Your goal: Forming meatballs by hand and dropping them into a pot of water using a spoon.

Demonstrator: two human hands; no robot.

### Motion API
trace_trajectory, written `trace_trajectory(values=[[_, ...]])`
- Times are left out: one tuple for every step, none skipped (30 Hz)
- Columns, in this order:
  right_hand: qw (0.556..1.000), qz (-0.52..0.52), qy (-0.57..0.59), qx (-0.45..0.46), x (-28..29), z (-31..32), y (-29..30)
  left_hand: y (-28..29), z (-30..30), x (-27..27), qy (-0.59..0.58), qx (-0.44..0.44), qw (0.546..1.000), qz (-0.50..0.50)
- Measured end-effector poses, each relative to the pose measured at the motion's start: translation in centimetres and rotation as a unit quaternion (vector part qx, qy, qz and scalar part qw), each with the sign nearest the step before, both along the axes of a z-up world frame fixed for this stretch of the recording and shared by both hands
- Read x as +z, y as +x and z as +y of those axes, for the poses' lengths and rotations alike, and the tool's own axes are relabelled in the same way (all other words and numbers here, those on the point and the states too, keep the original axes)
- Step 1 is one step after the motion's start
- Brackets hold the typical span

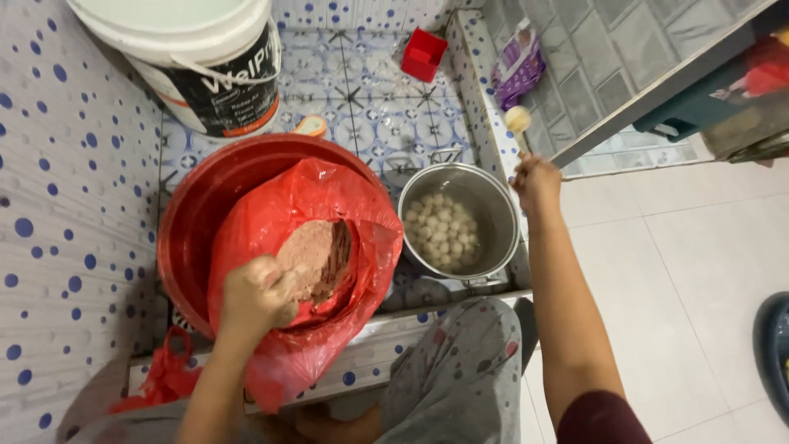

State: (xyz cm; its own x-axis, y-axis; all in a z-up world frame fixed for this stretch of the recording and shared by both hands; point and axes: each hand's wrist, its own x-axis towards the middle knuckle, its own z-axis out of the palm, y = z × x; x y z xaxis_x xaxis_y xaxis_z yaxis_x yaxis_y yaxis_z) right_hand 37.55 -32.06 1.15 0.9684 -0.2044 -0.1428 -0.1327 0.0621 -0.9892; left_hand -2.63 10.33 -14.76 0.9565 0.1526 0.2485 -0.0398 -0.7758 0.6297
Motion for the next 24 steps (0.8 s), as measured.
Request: trace_trajectory(values=[[1.000,-0.004,0.003,-0.003,-1.5,-0.8,2.1,0.0,-2.1,5.4,0.003,-0.003,1.000,-0.004],[0.999,0.015,0.041,-0.024,-3.0,-1.4,4.4,-0.2,-4.3,11.3,-0.216,0.098,0.971,-0.037],[0.995,0.034,0.080,-0.044,-4.4,-1.9,6.7,-1.2,-6.5,17.5,-0.423,0.190,0.883,-0.067],[0.995,0.031,0.082,-0.043,-3.6,-0.6,4.0,-0.9,-6.3,15.3,-0.422,0.190,0.884,-0.071],[0.997,0.052,0.063,-0.009,-2.8,0.9,1.4,-0.6,-6.1,13.0,-0.432,0.217,0.871,-0.080],[0.996,0.074,0.044,0.027,-2.3,2.7,-1.4,-0.5,-5.6,10.7,-0.442,0.246,0.858,-0.090],[0.996,0.071,0.046,0.030,0.7,4.5,-6.2,0.1,-5.7,11.6,-0.440,0.247,0.858,-0.094],[0.994,0.078,0.032,0.075,3.6,6.9,-11.7,0.0,-5.9,12.4,-0.526,0.204,0.821,-0.094],[0.989,0.084,0.019,0.120,6.9,9.5,-17.5,0.0,-6.2,13.2,-0.606,0.159,0.774,-0.094],[0.989,0.088,0.021,0.121,3.4,9.0,-19.2,0.3,-6.9,13.7,-0.604,0.162,0.775,-0.091],[0.977,0.087,-0.001,0.192,0.0,8.5,-20.9,0.6,-7.5,14.3,-0.589,0.201,0.776,-0.105],[0.961,0.082,-0.021,0.263,-3.3,8.2,-22.4,1.1,-8.1,15.0,-0.572,0.238,0.776,-0.121],[0.960,0.083,-0.019,0.265,-3.7,8.4,-24.6,1.4,-7.9,14.1,-0.570,0.240,0.777,-0.122],[0.942,0.077,-0.050,0.324,-4.2,8.6,-26.7,1.7,-7.6,13.2,-0.592,0.238,0.761,-0.116],[0.918,0.072,-0.080,0.381,-4.6,8.8,-28.9,2.0,-7.4,12.3,-0.614,0.236,0.745,-0.110],[0.917,0.070,-0.079,0.385,-2.0,9.5,-30.5,2.0,-7.3,12.2,-0.612,0.238,0.745,-0.113],[0.904,0.071,-0.115,0.405,0.6,10.2,-32.0,2.1,-7.2,12.1,-0.630,0.228,0.734,-0.110],[0.889,0.072,-0.153,0.425,3.1,10.8,-33.8,2.0,-7.3,11.9,-0.648,0.219,0.722,-0.106],[0.888,0.072,-0.152,0.427,4.7,11.4,-34.3,1.6,-7.2,13.5,-0.647,0.221,0.722,-0.107],[0.870,0.107,-0.197,0.438,6.3,11.8,-34.9,1.1,-7.4,15.1,-0.661,0.201,0.717,-0.092],[0.849,0.142,-0.242,0.449,7.9,12.2,-35.5,0.7,-7.7,16.7,-0.674,0.181,0.712,-0.078],[0.848,0.141,-0.242,0.450,8.7,12.5,-35.8,0.7,-7.7,16.8,-0.674,0.182,0.712,-0.079],[0.843,0.131,-0.243,0.462,9.4,12.7,-36.1,0.7,-7.8,16.8,-0.645,0.170,0.741,-0.085],[0.838,0.124,-0.243,0.473,10.1,12.9,-36.5,0.6,-8.0,16.8,-0.614,0.158,0.768,-0.089]])
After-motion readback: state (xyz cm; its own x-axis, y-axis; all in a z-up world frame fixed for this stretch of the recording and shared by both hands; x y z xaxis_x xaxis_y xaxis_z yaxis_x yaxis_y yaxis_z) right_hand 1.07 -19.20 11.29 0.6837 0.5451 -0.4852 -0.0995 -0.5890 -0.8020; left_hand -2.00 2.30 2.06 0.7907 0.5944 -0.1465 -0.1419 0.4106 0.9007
